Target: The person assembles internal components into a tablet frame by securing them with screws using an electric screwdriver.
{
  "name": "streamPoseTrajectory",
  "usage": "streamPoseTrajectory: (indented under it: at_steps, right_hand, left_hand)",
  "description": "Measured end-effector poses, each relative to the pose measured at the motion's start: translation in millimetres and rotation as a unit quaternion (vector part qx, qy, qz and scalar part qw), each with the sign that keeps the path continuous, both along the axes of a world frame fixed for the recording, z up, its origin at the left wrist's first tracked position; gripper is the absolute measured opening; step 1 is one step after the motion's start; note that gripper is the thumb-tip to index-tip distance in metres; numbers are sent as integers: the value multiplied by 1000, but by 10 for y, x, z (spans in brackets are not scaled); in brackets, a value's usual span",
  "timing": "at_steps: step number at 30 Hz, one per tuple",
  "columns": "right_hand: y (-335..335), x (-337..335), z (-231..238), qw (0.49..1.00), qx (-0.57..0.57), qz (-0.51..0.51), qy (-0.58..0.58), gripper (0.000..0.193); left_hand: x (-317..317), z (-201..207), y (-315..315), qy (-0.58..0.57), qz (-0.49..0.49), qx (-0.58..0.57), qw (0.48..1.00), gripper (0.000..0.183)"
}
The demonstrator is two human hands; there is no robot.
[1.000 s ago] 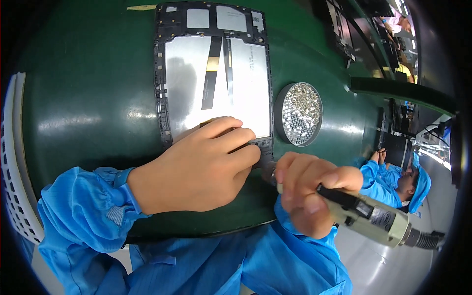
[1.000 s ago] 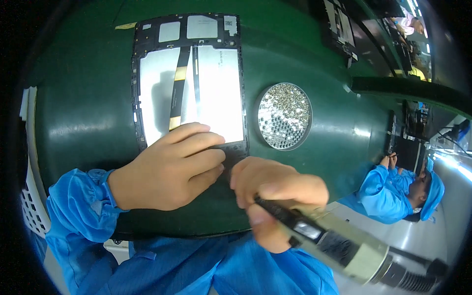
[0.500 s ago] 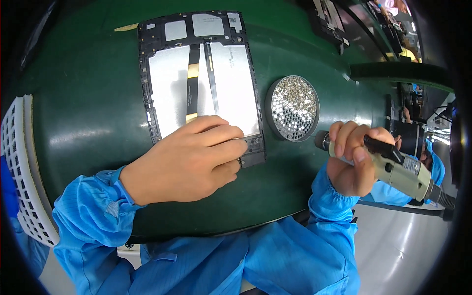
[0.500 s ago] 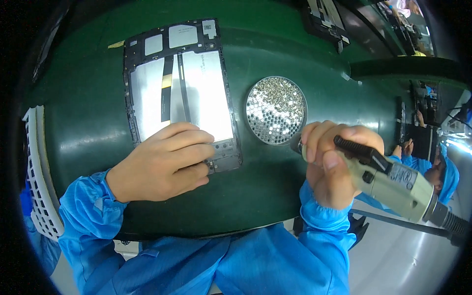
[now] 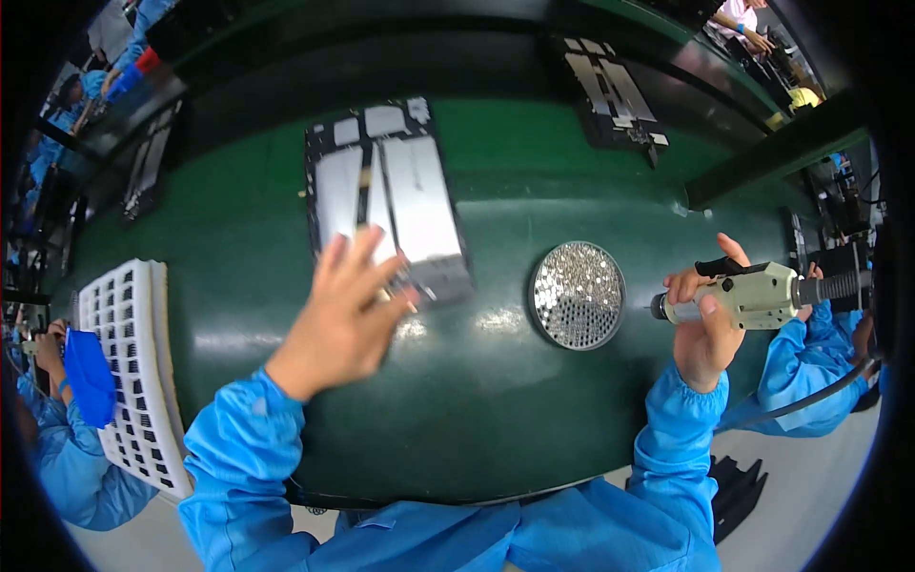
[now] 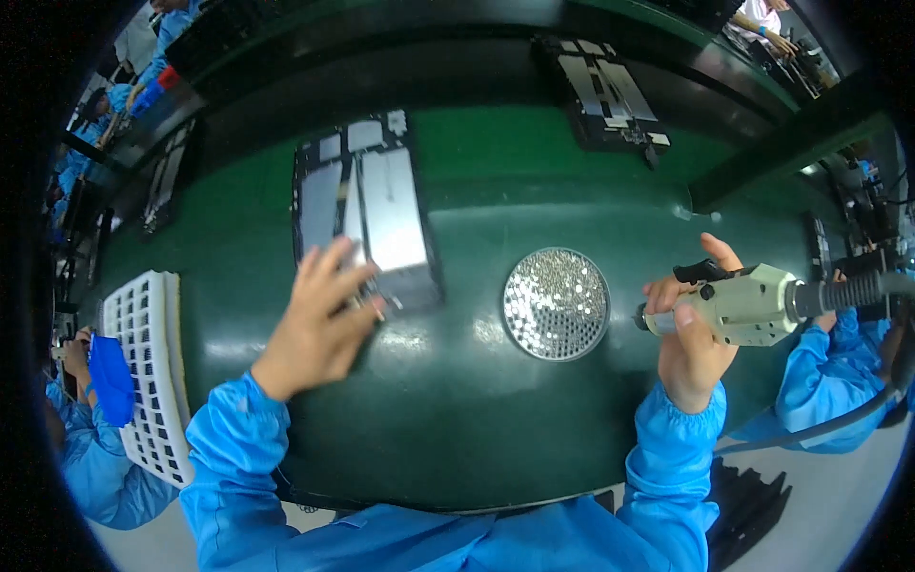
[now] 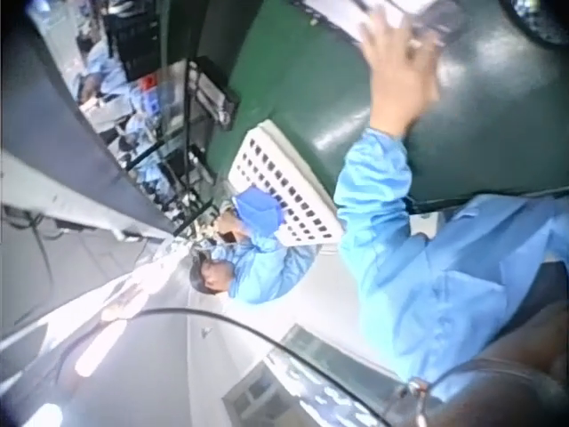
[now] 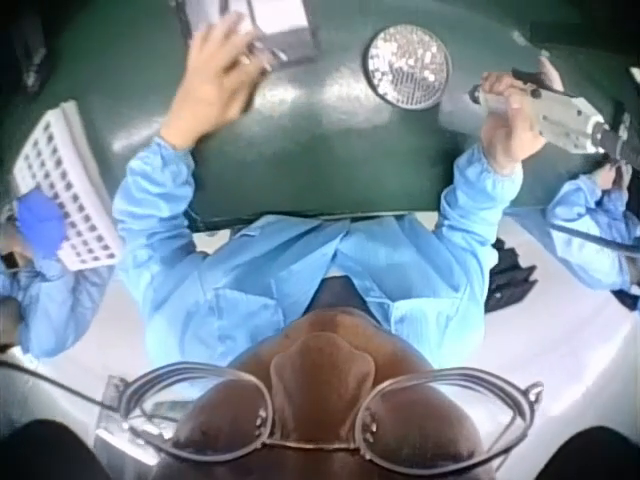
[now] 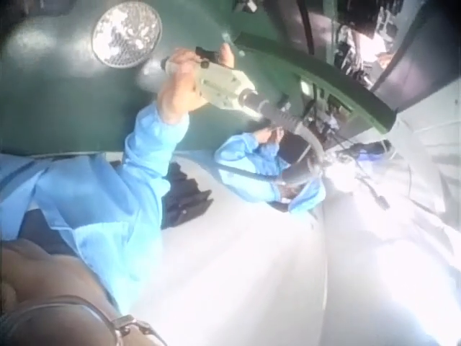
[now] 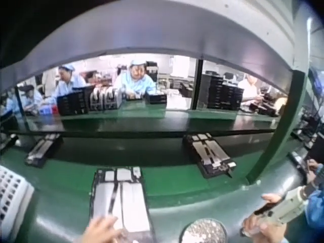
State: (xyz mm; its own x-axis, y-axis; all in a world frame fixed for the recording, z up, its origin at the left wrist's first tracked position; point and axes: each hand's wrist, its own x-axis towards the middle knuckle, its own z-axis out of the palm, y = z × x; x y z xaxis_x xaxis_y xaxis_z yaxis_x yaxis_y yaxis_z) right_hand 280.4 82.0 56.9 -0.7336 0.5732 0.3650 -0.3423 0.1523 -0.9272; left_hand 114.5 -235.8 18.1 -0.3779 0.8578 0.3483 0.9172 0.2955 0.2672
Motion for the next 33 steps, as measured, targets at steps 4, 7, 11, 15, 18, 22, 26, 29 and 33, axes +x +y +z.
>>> streamPoseTrajectory:
  at_steps: [4,7,11,15,18,22,26,29,33]
  right_hand:
    - [126,69,35,999,-12,-3,-41,60]
    - [175,77,47,999,-7,2,-49,53]
    - [215,77,60,998,-13,10,-60,49]
    - [223,72,73,996,-29,-42,-75,46]
    - [260,69,48,995,12,-75,-70,45]
    - [328,110,-78,969,169,-165,-76,36]
    - [367,117,-64,945,275,-170,-47,37]
    - [349,139,-53,951,255,-170,-47,33]
    - [294,160,-65,962,210,-169,-40,29]
  left_hand:
    - [-871,-7,-171,91,127,-2,988,28]
    - [-1335,-32,-117,117,206,-36,971,26]
    - [-1458,-100,570,197,206,-1,958,37]
    - [-1098,-81,1700,7,81,72,994,52]
    - [-977,-213,2462,-15,34,92,995,62]
    - [-1042,-206,3079,18,14,9,1000,63]
    - [-1186,-96,3169,48,-42,-106,992,54]
    - [-1009,-44,2918,165,75,-89,979,51]
    - [-684,59,2200,162,96,-22,982,48]
